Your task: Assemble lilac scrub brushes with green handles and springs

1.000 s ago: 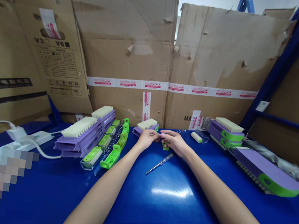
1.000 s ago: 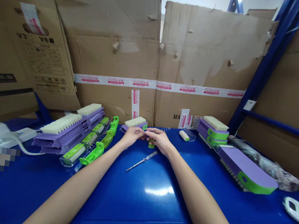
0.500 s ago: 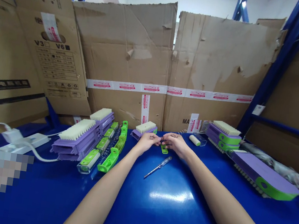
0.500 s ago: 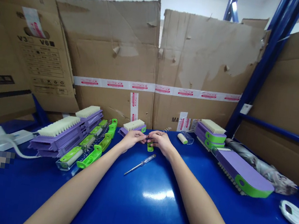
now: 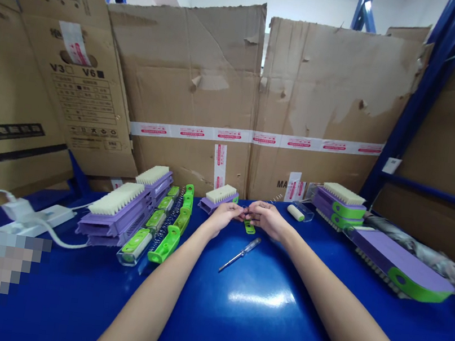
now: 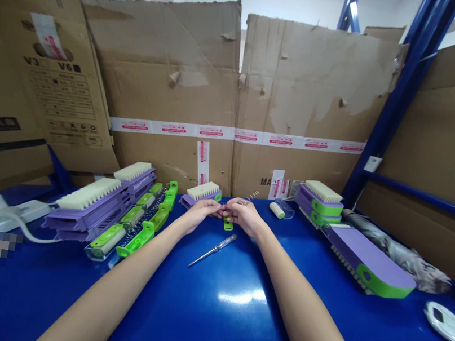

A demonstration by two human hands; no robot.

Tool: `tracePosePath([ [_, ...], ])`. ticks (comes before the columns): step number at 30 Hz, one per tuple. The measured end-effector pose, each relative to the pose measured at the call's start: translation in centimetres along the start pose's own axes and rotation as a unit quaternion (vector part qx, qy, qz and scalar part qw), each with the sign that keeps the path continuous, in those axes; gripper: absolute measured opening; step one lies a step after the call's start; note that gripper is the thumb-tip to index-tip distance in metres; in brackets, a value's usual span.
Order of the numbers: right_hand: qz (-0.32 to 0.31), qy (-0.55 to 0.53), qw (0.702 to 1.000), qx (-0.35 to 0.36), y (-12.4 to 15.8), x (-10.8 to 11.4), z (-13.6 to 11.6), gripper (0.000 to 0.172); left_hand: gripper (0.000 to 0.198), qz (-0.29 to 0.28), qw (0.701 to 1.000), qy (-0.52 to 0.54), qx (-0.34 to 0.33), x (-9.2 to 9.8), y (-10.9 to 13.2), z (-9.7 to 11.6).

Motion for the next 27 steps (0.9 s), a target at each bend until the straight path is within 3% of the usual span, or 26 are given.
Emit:
tracePosePath([
  [12, 0.000, -0.020, 1.000, -0.013, -0.1, 0.1, -0.1, 0.010, 0.050, 0.001, 0.997, 0.058, 0.051, 0.0, -0.3, -0.1],
  [17, 0.012, -0.018, 1.000, -0.015, 0.0, 0.0, 0.0, 0.008, 0.043, 0.005, 1.000, -0.004, 0.002, -0.6, 0.3, 0.3],
  [23, 0.048, -0.024, 0.999, -0.006, -0.3, 0.5, 0.2, 0.010, 0.044, 0.106, 0.993, -0.032, -0.045, -1.3, 0.2, 0.0],
  [27, 0.046, -0.009, 0.999, -0.014, -0.2, 0.7, 0.1, 0.017, 0.033, 0.104, 0.990, -0.048, -0.081, -1.7, 0.1, 0.3],
])
Point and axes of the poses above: each hand's wrist, its own y-axis away from the middle knuckle, its own x-axis out of the back of the hand, z = x × y, the point moved 2 cm from there along -y, towards the middle knuckle, and after that the axes turned 6 degrees about -y, right-handed, at the moved point
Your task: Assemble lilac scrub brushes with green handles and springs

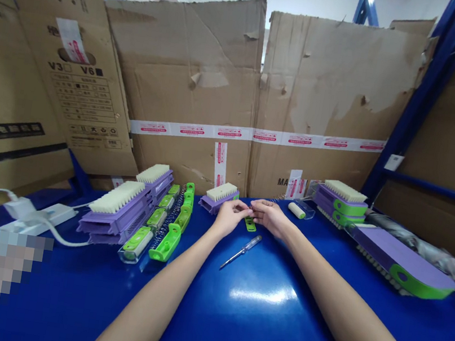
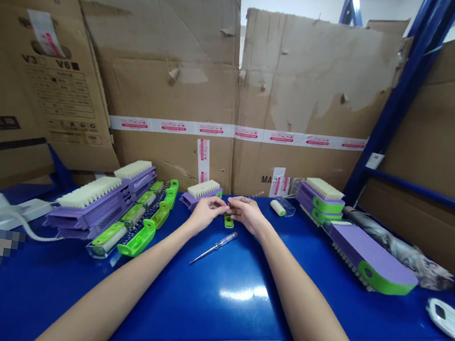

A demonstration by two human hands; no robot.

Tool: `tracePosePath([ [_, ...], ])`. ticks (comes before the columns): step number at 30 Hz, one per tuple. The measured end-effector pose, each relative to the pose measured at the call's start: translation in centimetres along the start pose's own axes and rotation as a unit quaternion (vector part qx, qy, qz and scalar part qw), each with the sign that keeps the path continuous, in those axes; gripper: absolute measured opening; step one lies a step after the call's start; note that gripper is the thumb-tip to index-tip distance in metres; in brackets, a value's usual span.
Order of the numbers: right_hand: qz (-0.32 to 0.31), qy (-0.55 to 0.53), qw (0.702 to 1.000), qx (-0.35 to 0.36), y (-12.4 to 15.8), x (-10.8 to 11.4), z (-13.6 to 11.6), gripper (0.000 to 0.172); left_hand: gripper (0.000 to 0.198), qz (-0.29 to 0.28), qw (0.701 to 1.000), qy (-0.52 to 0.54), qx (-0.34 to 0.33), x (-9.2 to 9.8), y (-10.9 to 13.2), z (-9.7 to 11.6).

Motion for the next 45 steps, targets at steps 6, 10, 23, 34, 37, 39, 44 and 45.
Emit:
tracePosePath([
  [6, -0.068, 0.034, 0.997, -0.012, 0.4, -0.1, -0.3, 0.031, 0.037, -0.044, 0.996, 0.053, 0.055, 0.4, 0.2, 0.2],
  [10, -0.084, 0.000, 0.996, -0.017, 0.4, -0.2, -0.3, 0.021, 0.039, -0.114, 0.981, 0.114, 0.108, 0.8, 0.6, 0.5],
  [23, -0.105, -0.036, 0.992, 0.054, 0.6, -1.6, -0.3, 0.034, 0.033, -0.148, 0.954, 0.218, 0.142, 0.8, 0.5, 0.7],
  [34, -0.041, -0.044, 0.994, 0.092, 0.4, -1.6, -0.6, 0.034, 0.027, -0.129, 0.946, 0.253, 0.158, 0.7, 0.4, 1.0],
  [37, -0.025, -0.037, 0.994, 0.099, 0.2, -1.3, -0.5, 0.034, 0.026, -0.112, 0.949, 0.243, 0.164, 0.9, 0.3, 0.9],
  [39, -0.010, -0.028, 0.994, 0.102, 0.0, -1.0, -0.4, 0.036, 0.027, -0.095, 0.959, 0.210, 0.167, 1.1, 0.1, 0.8],
  [44, 0.002, -0.002, 0.996, 0.092, -0.2, -0.5, -0.3, 0.037, 0.026, -0.050, 0.984, 0.094, 0.142, 1.1, 0.2, 0.7],
  [45, 0.001, 0.003, 0.996, 0.085, -0.2, -0.6, -0.3, 0.037, 0.027, -0.053, 0.987, 0.084, 0.128, 1.0, 0.2, 0.7],
])
Point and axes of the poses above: each hand's wrist, its own y-axis away from the middle knuckle, its own x-axis out of the back of the hand, z = x × y, the point moved 2 cm from there along -y, towards the middle knuckle, and after that the axes turned 6 degrees about -y, right-handed, at the moved point
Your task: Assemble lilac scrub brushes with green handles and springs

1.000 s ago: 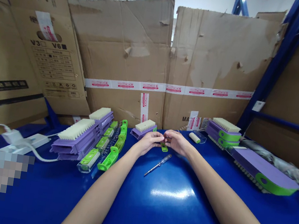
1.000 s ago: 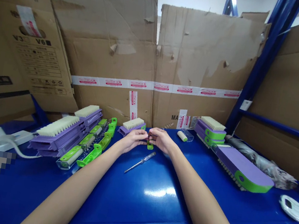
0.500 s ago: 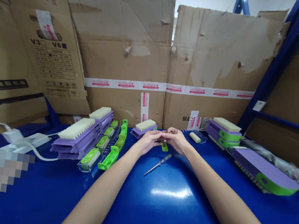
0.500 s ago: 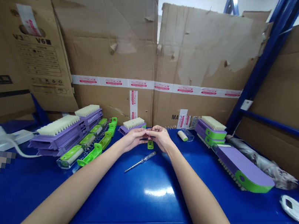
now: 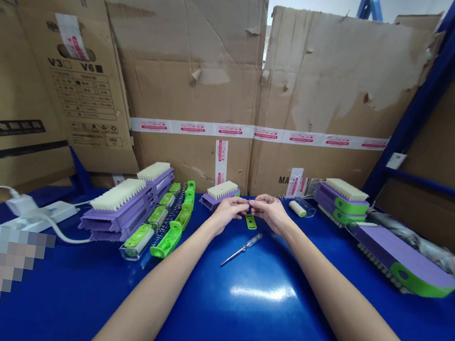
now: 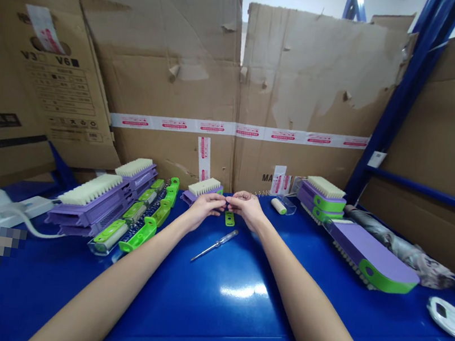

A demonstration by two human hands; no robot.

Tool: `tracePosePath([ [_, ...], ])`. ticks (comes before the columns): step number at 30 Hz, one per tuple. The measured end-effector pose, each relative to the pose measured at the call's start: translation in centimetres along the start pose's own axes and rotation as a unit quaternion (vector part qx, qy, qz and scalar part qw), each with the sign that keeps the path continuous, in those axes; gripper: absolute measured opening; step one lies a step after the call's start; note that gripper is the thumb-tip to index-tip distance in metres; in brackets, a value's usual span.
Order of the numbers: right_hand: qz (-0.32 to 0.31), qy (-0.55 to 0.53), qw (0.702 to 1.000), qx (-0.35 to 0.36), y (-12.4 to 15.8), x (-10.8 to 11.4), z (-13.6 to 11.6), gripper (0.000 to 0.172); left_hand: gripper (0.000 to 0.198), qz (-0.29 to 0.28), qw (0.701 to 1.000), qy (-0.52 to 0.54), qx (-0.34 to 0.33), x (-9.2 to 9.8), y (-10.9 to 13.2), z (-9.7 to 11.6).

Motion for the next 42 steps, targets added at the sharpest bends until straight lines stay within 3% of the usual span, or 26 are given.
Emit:
tracePosePath([
  [6, 0.002, 0.014, 1.000, -0.027, 0.2, -0.2, 0.1, 0.035, 0.030, 0.009, 0.997, -0.031, -0.070, -0.5, 0.0, 0.0],
  [14, 0.011, -0.028, 1.000, -0.003, 0.1, -0.5, -0.2, 0.035, 0.038, 0.017, 0.997, 0.057, -0.047, -0.6, -0.3, -0.1],
  [18, 0.028, 0.008, 0.999, 0.029, 0.1, -0.6, -0.3, 0.034, 0.037, 0.030, 0.997, 0.040, -0.062, -0.7, -0.2, -0.1],
  [27, 0.065, 0.033, 0.996, 0.047, 0.2, -0.8, -0.3, 0.031, 0.022, 0.047, 0.988, -0.073, -0.131, -0.6, -0.4, 0.0],
  [32, 0.066, 0.030, 0.996, 0.047, 0.2, -0.2, -0.7, 0.031, 0.024, 0.077, 0.972, -0.164, -0.148, -0.2, -0.1, -0.6],
  [38, 0.069, 0.040, 0.996, 0.045, 0.1, 0.4, -0.7, 0.030, 0.063, -0.004, 0.922, -0.359, -0.144, -0.5, 0.9, -1.4],
  [42, 0.079, 0.065, 0.994, 0.037, -0.1, 0.9, -0.5, 0.029, 0.051, -0.027, 0.904, -0.402, -0.144, -0.7, 0.9, -1.7],
])
Point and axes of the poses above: each hand's wrist, its own y-axis away from the middle knuckle, its own x-axis out of the back of the hand, z = x × y, the point moved 2 cm from there along -y, towards the middle knuckle, and after that the axes turned 6 degrees about -y, right-handed, at the moved point
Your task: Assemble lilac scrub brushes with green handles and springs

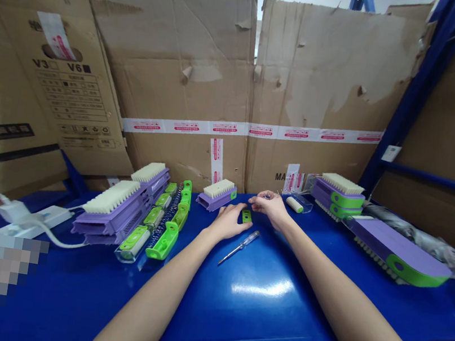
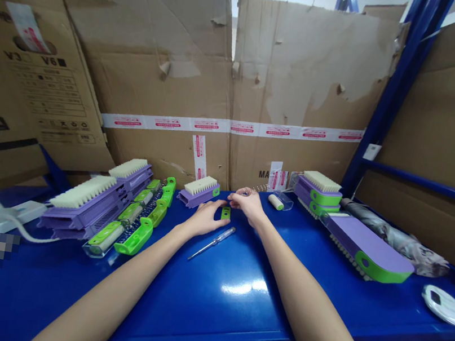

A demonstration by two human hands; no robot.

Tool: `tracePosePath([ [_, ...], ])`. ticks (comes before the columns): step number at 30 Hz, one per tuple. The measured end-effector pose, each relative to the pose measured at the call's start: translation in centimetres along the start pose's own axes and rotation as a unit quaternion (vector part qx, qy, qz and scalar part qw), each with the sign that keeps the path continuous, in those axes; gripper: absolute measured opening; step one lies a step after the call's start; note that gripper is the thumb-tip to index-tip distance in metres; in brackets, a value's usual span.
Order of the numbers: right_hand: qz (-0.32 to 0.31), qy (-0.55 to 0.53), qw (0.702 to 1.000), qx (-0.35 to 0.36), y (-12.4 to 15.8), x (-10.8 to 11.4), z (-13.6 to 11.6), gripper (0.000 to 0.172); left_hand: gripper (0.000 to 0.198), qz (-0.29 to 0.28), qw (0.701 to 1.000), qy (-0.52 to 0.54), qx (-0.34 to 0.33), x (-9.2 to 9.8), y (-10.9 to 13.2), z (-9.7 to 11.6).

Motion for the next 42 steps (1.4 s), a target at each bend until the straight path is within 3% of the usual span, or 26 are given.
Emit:
tracePosePath([
  [5, 0.013, 0.076, 0.997, 0.015, -0.4, 0.5, 0.5, 0.028, 0.052, 0.015, 1.000, -0.019, -0.003, 0.3, 0.0, -0.1],
  [12, -0.022, 0.147, 0.986, 0.073, -1.2, 0.8, 1.6, 0.019, 0.017, 0.054, 0.992, -0.099, 0.057, 1.0, -0.1, -0.2],
  [16, -0.034, 0.175, 0.980, 0.085, -1.1, 0.6, 1.8, 0.016, 0.017, 0.071, 0.993, -0.054, 0.072, 1.1, -0.7, -0.7],
  [20, -0.043, 0.211, 0.972, 0.095, -0.7, 0.1, 1.6, 0.015, 0.010, 0.082, 0.987, 0.072, 0.117, 1.1, -1.3, -1.4],
  [25, -0.048, 0.226, 0.968, 0.099, -0.5, -0.2, 1.5, 0.015, 0.022, 0.096, 0.935, 0.274, 0.203, 1.0, -1.7, -1.6],
  [29, -0.055, 0.220, 0.968, 0.106, -0.5, -0.4, 1.6, 0.014, 0.048, 0.114, 0.900, 0.366, 0.206, 0.7, -1.9, -1.3],
  [32, -0.055, 0.225, 0.964, 0.134, -0.4, -0.6, 1.5, 0.015, 0.067, 0.108, 0.907, 0.367, 0.176, 0.4, -1.9, -1.2],
  [36, -0.059, 0.254, 0.952, 0.158, -0.3, -0.8, 1.5, 0.016, 0.063, 0.067, 0.931, 0.338, 0.125, 0.4, -1.9, -1.0],
  [42, -0.070, 0.261, 0.949, 0.164, -0.3, -0.8, 1.5, 0.017, 0.071, -0.004, 0.940, 0.327, 0.094, 0.9, -1.7, -1.0],
])
Point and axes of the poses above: each hand's wrist, its own y-axis away from the middle knuckle, its own x-axis out of the back of the hand, z = x × y, the point moved 2 cm from there along -y, towards the middle knuckle, and after that the axes turned 6 degrees about -y, right-handed, at the moved point
